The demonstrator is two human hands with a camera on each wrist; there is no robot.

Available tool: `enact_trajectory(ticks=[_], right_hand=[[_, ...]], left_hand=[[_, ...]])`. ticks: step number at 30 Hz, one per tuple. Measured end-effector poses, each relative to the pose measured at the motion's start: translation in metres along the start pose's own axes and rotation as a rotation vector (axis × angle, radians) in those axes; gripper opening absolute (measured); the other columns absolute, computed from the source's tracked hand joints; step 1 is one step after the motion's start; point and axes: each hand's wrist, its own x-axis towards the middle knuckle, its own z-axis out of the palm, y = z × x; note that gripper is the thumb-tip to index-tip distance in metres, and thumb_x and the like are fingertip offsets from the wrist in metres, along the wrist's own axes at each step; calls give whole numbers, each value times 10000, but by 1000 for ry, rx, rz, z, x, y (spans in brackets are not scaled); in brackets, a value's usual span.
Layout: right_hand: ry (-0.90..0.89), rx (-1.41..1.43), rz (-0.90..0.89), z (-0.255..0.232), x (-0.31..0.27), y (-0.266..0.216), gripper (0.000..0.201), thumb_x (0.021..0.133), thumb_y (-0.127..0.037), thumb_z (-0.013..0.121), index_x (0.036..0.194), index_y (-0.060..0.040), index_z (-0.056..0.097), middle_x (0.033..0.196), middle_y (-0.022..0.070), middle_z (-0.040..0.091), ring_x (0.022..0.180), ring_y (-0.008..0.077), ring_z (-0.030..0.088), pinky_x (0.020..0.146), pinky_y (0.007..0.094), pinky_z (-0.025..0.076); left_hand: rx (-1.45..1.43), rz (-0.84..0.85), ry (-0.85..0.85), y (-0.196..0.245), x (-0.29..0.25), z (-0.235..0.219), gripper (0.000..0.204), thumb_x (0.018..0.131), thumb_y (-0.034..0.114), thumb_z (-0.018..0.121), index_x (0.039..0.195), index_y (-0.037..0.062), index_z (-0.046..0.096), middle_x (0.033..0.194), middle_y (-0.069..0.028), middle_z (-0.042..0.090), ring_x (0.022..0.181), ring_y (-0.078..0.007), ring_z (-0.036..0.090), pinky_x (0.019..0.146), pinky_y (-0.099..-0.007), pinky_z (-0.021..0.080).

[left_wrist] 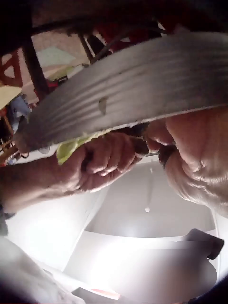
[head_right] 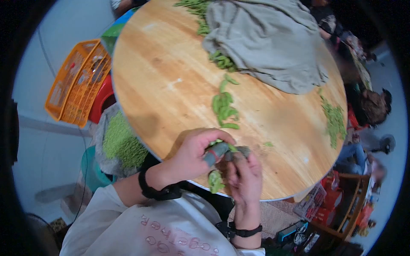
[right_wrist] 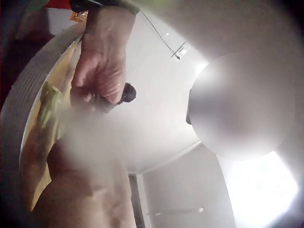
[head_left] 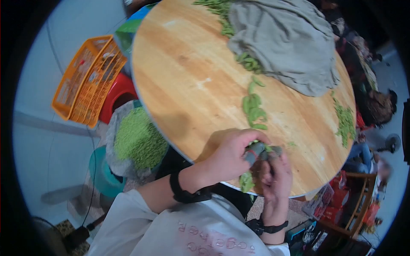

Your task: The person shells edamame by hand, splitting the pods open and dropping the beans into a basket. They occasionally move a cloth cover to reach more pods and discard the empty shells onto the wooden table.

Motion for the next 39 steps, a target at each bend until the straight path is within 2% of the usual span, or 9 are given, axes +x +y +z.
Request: enact_trajectory(ticks=[7, 10, 16, 22, 23, 25, 31, 34, 39], right_hand=[[-826, -460, -79, -28, 4, -20, 136, 856, -138, 531, 918, -19, 556, 686, 25, 531, 480, 68, 441, 454, 183, 326], [-97, -976, -306, 5, 23, -24, 157, 834, -76, 566, 961, 16, 560, 693, 19, 579, 619, 64, 474, 583, 210, 393], [39, -1394, -459, 29, 53, -24, 172, 813, -63, 576, 980, -25, 562, 686, 165, 596, 576, 184, 556, 558, 288, 430], [72, -1563, -617, 11, 49, -19, 170, 802, -83, 591, 954, -15, 554, 751, 227, 591, 698, 382, 584, 575, 378, 448], [72, -1535, -657, 10, 47, -18, 154, 805, -83, 588, 939, -14, 555, 747, 225, 591, 695, 378, 586, 576, 382, 449], [79, -1503, -689, 8, 42, -15, 140, 807, -83, 584, 924, -12, 556, 743, 222, 591, 692, 375, 589, 577, 386, 450], [208, -1529, -585, -4, 37, -11, 145, 829, -97, 582, 913, 17, 552, 749, 212, 600, 695, 352, 599, 609, 373, 452], [209, -1525, -740, -16, 37, -7, 169, 812, -108, 585, 956, -32, 538, 735, 219, 594, 676, 381, 587, 566, 417, 449], [245, -1686, -750, -9, 32, -3, 110, 818, -131, 583, 858, -34, 551, 691, 212, 575, 639, 382, 572, 529, 433, 439]], left_hand=[[-36, -126, 197, 4, -25, -61, 197, 796, -45, 554, 975, 27, 593, 873, 1, 592, 782, -51, 528, 683, -199, 439], [-205, -207, 267, -2, -31, -88, 177, 779, -24, 578, 944, 35, 607, 856, -12, 597, 758, -80, 546, 672, -224, 447], [167, 52, -217, -6, -34, -45, 300, 733, -29, 584, 1015, 65, 618, 849, -87, 601, 823, -173, 576, 693, -272, 464], [-608, 9, 253, -7, -65, -92, 308, 791, 5, 541, 1094, 60, 547, 927, -41, 589, 729, -94, 553, 595, -219, 459], [53, 24, 588, -8, -75, -105, 243, 824, 2, 493, 1054, 53, 550, 910, -22, 569, 665, -62, 505, 572, -189, 431], [-384, 19, 907, -34, -90, -148, 245, 850, -16, 434, 1059, 43, 547, 850, -10, 556, 693, -76, 515, 632, -188, 434], [1008, -574, 503, -138, -149, -225, 253, 839, -18, 463, 1064, 26, 569, 957, -42, 572, 843, -117, 551, 731, -240, 453], [967, -48, 850, -89, -121, -203, 255, 826, -23, 481, 1062, 17, 571, 977, -38, 576, 849, -112, 545, 732, -232, 440], [171, 134, 398, 11, -58, -120, 340, 765, -92, 500, 1077, 26, 561, 968, -45, 556, 900, -109, 531, 788, -218, 413]])
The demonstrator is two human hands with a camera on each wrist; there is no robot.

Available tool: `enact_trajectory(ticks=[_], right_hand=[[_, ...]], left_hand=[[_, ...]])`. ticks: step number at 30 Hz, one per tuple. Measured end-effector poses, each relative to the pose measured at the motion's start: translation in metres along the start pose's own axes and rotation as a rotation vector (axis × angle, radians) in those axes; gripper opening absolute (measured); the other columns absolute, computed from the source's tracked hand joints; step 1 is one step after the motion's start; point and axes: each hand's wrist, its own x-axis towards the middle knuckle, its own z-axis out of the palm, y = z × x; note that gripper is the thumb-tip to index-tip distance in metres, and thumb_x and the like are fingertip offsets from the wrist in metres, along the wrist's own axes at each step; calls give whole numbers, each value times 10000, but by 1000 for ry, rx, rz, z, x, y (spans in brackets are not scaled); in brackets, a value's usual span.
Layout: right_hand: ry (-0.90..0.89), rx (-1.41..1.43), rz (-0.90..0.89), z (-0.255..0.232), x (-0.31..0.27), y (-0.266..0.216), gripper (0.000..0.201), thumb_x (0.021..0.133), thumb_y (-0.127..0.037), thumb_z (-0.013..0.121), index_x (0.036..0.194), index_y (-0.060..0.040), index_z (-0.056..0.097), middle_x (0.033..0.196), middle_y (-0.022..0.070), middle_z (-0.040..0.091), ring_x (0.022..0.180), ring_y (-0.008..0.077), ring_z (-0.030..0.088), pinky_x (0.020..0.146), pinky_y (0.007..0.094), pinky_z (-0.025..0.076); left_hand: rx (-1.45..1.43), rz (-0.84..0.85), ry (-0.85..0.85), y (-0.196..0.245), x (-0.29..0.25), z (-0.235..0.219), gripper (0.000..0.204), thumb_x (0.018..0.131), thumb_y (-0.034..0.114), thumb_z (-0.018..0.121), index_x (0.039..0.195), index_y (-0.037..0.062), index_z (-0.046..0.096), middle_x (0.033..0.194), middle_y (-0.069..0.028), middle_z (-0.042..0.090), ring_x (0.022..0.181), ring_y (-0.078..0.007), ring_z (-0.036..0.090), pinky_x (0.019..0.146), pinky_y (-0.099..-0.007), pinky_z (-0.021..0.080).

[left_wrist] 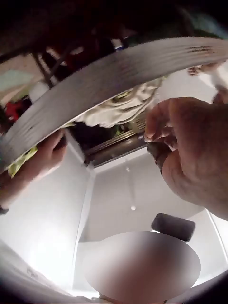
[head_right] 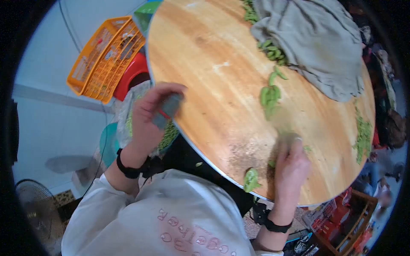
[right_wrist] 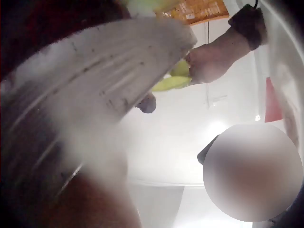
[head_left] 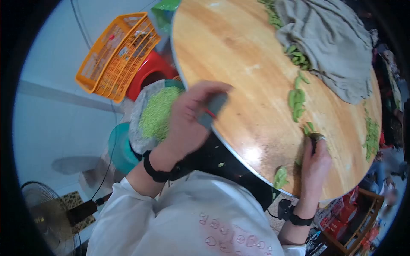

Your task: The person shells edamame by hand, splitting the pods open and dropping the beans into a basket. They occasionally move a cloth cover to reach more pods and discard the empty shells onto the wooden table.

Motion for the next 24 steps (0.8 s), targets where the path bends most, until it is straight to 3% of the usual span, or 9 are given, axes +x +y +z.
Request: enact_trajectory(ticks=[1, 3, 5, 6, 7, 9, 14, 16, 24], right_hand=[[34, 66, -44, 0, 0, 5, 110, 813, -106, 585, 867, -18, 548, 676, 196, 578, 608, 315, 594, 532, 397, 445], [16, 527, 50, 3, -5, 14, 90, 827, -85, 571, 863, -5, 549, 629, 101, 577, 552, 185, 554, 500, 320, 424], [-160, 896, 398, -8, -12, 12, 77, 841, -78, 563, 870, -7, 559, 599, -9, 518, 506, 71, 450, 446, 229, 351], [-201, 1204, 553, -15, -14, 4, 72, 852, -85, 558, 880, -19, 570, 601, -46, 472, 456, 32, 377, 411, 179, 275], [-274, 1420, 604, -18, -19, 8, 83, 857, -90, 554, 900, -21, 565, 595, -44, 459, 434, 21, 340, 394, 168, 247], [-380, 1582, 687, -30, -21, -1, 85, 866, -104, 547, 888, -22, 552, 598, -46, 454, 433, 24, 334, 389, 172, 240], [-503, 1392, 495, -36, -31, -6, 199, 936, -212, 422, 888, -31, 488, 579, -41, 419, 467, 34, 322, 424, 181, 239], [-527, 1472, 476, -38, -34, -9, 205, 938, -215, 415, 883, -30, 484, 577, -40, 412, 469, 34, 320, 423, 183, 241], [-564, 1537, 533, -32, -33, -13, 171, 937, -168, 422, 906, -20, 503, 579, -38, 425, 467, 29, 323, 415, 175, 235]], left_hand=[[-142, -96, -120, 8, 2, 22, 329, 780, -81, 507, 1090, 19, 553, 942, -35, 548, 862, -91, 527, 758, -201, 414], [-371, -328, -324, 15, 9, 61, 348, 826, -16, 515, 1172, 19, 506, 925, -1, 526, 848, -88, 525, 791, -211, 417], [-406, -333, -489, 0, 7, 99, 377, 859, 18, 507, 1233, 32, 464, 923, 2, 509, 812, -77, 511, 753, -204, 427], [-493, -457, -537, 3, 8, 107, 344, 873, 54, 522, 1214, 32, 490, 903, 5, 523, 759, -64, 497, 695, -203, 432], [-499, -445, -551, 3, 9, 116, 344, 873, 54, 522, 1214, 32, 490, 903, 5, 523, 759, -64, 497, 695, -203, 432], [-706, -631, -748, -2, 11, 128, 329, 858, 67, 559, 1181, 22, 521, 853, 13, 546, 719, -55, 490, 648, -206, 425], [-775, -569, -580, -4, 7, 137, 136, 833, 52, 587, 966, 25, 580, 808, 21, 565, 724, -32, 501, 650, -187, 418], [-548, -461, -502, 4, 8, 132, 57, 815, 23, 587, 854, 43, 552, 818, 23, 562, 746, -28, 506, 660, -187, 421], [-488, -432, -494, 4, 2, 133, 107, 788, -12, 586, 786, 60, 507, 733, 53, 490, 689, -13, 469, 601, -167, 392]])
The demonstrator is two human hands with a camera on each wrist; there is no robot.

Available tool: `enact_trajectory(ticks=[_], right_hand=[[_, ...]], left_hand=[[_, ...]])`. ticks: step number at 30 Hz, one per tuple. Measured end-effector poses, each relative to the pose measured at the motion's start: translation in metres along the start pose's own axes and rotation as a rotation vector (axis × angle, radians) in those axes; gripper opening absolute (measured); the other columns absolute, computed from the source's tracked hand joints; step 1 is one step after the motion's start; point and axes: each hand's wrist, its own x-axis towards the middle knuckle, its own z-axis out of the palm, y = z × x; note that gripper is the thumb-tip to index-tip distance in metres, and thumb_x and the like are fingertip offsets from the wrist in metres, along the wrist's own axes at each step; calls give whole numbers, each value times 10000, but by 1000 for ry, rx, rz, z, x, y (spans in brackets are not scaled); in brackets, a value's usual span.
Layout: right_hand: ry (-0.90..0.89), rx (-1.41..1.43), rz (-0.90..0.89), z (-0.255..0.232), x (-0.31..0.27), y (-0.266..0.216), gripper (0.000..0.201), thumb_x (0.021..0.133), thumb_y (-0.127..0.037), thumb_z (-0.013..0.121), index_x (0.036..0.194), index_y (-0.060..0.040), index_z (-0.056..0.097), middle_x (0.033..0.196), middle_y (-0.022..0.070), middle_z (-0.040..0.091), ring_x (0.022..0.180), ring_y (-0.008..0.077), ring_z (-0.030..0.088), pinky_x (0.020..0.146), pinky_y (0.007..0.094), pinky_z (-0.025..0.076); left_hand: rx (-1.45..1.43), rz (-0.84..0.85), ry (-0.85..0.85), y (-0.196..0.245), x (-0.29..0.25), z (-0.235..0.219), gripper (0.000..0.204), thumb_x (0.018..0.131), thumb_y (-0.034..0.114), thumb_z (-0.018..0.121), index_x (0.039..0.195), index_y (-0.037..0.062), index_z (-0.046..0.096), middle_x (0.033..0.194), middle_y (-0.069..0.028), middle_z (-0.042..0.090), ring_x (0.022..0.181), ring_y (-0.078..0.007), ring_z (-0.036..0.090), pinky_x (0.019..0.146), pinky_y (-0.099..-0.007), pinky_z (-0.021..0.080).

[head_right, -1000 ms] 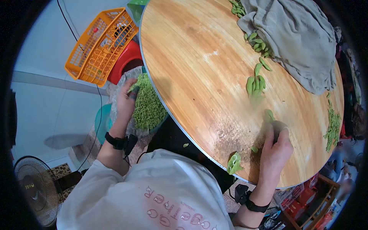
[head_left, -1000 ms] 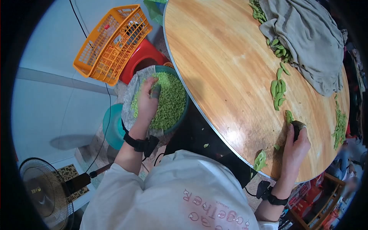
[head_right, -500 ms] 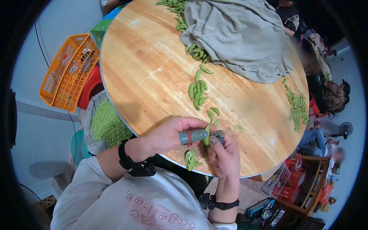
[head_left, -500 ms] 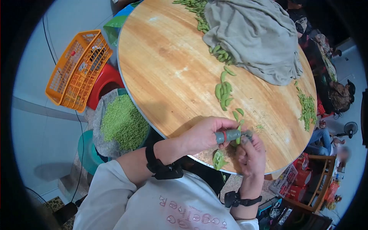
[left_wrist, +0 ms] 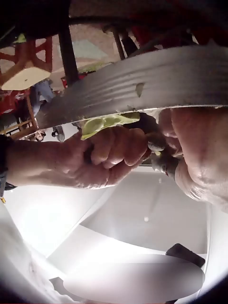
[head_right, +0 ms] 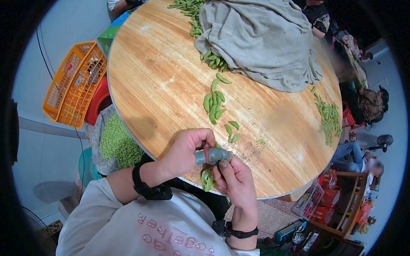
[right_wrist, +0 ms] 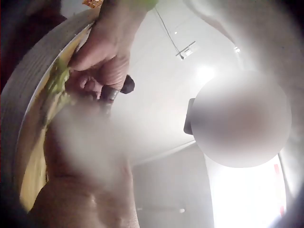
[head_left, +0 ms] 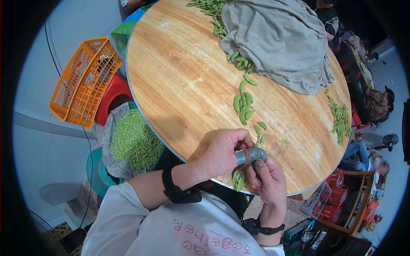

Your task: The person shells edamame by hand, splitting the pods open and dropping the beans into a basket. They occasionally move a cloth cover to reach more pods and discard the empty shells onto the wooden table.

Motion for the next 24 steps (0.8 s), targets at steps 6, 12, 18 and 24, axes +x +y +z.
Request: enact_trajectory(ticks=[6, 12, 18, 24], right_hand=[[68, 33, 22, 0, -3, 3, 137, 921, -124, 454, 896, -25, 546, 612, -42, 463, 476, 19, 341, 420, 160, 244], [224, -322, -240, -13, 2, 22, 89, 892, -81, 492, 876, -24, 559, 640, -37, 489, 526, 21, 383, 468, 161, 292], [235, -208, -109, -19, 11, 7, 136, 897, -125, 504, 839, -21, 570, 631, -42, 496, 558, 40, 442, 500, 199, 362], [372, -1073, -381, -29, 56, -29, 150, 840, -160, 566, 883, -17, 567, 573, 110, 533, 508, 210, 535, 485, 328, 418]], left_hand=[[-254, -74, -167, -1, 2, -3, 110, 786, 6, 605, 780, 50, 504, 714, 51, 482, 678, -16, 467, 586, -168, 392], [112, 34, -60, 1, -2, 6, 97, 803, -20, 585, 891, 0, 548, 768, -2, 545, 678, -44, 520, 587, -197, 441], [-124, -76, -62, 6, 0, 6, 159, 835, -43, 521, 978, -8, 580, 781, -35, 575, 702, -71, 557, 557, -206, 447], [-242, -142, 21, 3, 4, -4, 191, 834, -61, 475, 960, -15, 611, 759, -14, 537, 636, -51, 503, 533, -168, 381]])
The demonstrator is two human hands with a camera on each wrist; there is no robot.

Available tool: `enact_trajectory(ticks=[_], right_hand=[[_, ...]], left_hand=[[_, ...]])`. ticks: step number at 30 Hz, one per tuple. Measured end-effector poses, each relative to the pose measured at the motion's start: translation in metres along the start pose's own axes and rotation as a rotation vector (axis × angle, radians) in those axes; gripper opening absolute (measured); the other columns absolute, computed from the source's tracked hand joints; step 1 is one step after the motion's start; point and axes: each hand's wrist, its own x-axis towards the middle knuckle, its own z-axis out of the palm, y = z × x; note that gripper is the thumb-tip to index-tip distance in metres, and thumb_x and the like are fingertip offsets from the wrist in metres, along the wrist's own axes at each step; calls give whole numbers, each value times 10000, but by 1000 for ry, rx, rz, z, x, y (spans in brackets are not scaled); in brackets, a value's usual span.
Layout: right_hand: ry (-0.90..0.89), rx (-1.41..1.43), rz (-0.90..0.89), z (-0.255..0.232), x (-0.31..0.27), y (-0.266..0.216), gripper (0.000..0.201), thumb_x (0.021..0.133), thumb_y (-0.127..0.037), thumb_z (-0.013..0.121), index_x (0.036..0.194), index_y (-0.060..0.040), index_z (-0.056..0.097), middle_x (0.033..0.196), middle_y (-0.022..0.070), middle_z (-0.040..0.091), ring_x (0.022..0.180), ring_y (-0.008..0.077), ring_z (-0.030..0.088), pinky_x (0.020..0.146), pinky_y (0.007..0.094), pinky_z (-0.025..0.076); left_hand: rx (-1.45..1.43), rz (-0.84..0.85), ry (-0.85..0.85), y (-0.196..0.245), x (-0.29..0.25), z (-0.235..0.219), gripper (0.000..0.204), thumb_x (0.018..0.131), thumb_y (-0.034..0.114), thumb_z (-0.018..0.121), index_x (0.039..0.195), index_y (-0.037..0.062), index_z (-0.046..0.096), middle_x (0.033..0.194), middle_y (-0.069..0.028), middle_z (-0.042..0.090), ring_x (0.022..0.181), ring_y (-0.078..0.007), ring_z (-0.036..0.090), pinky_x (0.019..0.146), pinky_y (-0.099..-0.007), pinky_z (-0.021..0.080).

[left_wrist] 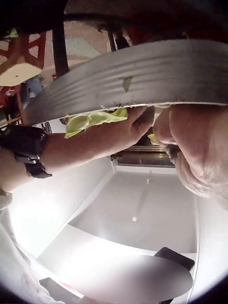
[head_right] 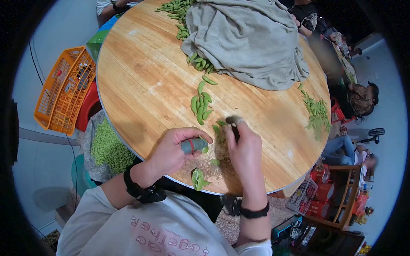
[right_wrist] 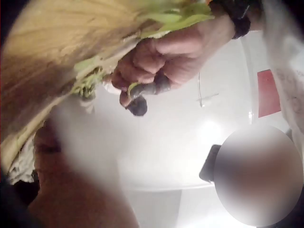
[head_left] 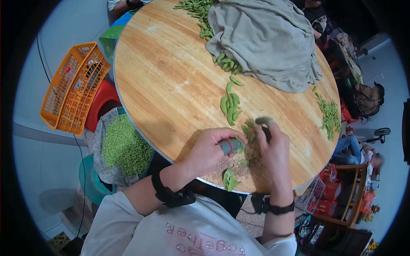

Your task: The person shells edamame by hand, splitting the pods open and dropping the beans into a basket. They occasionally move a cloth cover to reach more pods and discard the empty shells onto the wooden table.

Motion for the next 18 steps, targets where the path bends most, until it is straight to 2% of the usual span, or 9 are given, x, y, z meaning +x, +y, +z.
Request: enact_trajectory(ticks=[2, 6, 8, 9, 11, 12, 13, 15, 18], right_hand=[[56, -375, -246, 3, 11, 0, 123, 792, -147, 593, 823, -36, 552, 644, 202, 569, 591, 372, 562, 523, 428, 443], [3, -452, -262, 4, 4, -1, 102, 785, -117, 589, 780, -33, 531, 672, 211, 568, 624, 366, 572, 540, 422, 448], [26, -386, -214, 3, -5, 8, 102, 809, -118, 579, 794, -24, 544, 634, 144, 578, 550, 296, 572, 497, 368, 439], [24, -387, -214, 5, -11, 13, 102, 809, -118, 579, 794, -24, 544, 634, 144, 578, 550, 296, 572, 497, 368, 439], [0, 497, 100, 9, -27, 24, 112, 838, -119, 564, 808, -11, 558, 599, 22, 539, 446, 152, 487, 421, 282, 377], [-77, 665, 260, 1, -35, 16, 120, 857, -126, 557, 836, -9, 567, 605, -43, 474, 421, 45, 361, 377, 203, 274], [-77, 668, 261, -2, -43, 12, 120, 857, -126, 557, 836, -9, 567, 605, -43, 474, 421, 45, 361, 377, 203, 274], [-253, 1136, 468, -2, -56, 5, 92, 854, -115, 555, 852, -23, 557, 600, -31, 464, 402, 33, 314, 364, 185, 224], [-313, 1230, 482, 2, -65, -6, 104, 864, -122, 546, 892, -22, 534, 581, -34, 440, 408, 30, 301, 368, 175, 211]], left_hand=[[40, 39, 12, -3, 1, -2, 214, 827, -76, 460, 963, -16, 616, 770, -12, 531, 625, -46, 490, 531, -159, 365], [1, 118, -23, -5, -2, -2, 305, 791, -138, 418, 985, -14, 618, 790, -14, 524, 684, -70, 500, 584, -182, 399], [-16, 121, -65, 2, -10, 2, 334, 785, -148, 407, 1007, -8, 614, 784, -7, 516, 703, -76, 496, 607, -192, 408], [227, 52, -145, 10, -18, 5, 333, 793, -135, 427, 1040, 3, 604, 803, -9, 530, 745, -81, 508, 642, -203, 422], [470, -29, -223, 12, -23, 6, 337, 800, -122, 447, 1073, 13, 593, 821, -11, 544, 787, -86, 521, 677, -214, 436], [504, 31, -156, 11, -22, 6, 325, 811, -89, 478, 1098, 25, 581, 846, -4, 559, 804, -82, 529, 696, -215, 440], [539, 93, -88, 10, -21, 5, 322, 821, -55, 510, 1124, 36, 569, 870, 2, 574, 822, -78, 537, 715, -216, 444], [480, 128, -104, 4, -14, 2, 332, 818, 1, 569, 1149, 19, 547, 868, 8, 578, 815, -75, 538, 721, -222, 448], [47, 42, -194, -5, -11, 7, 267, 833, 39, 571, 1097, 1, 559, 819, 20, 550, 765, -61, 510, 682, -209, 429]])
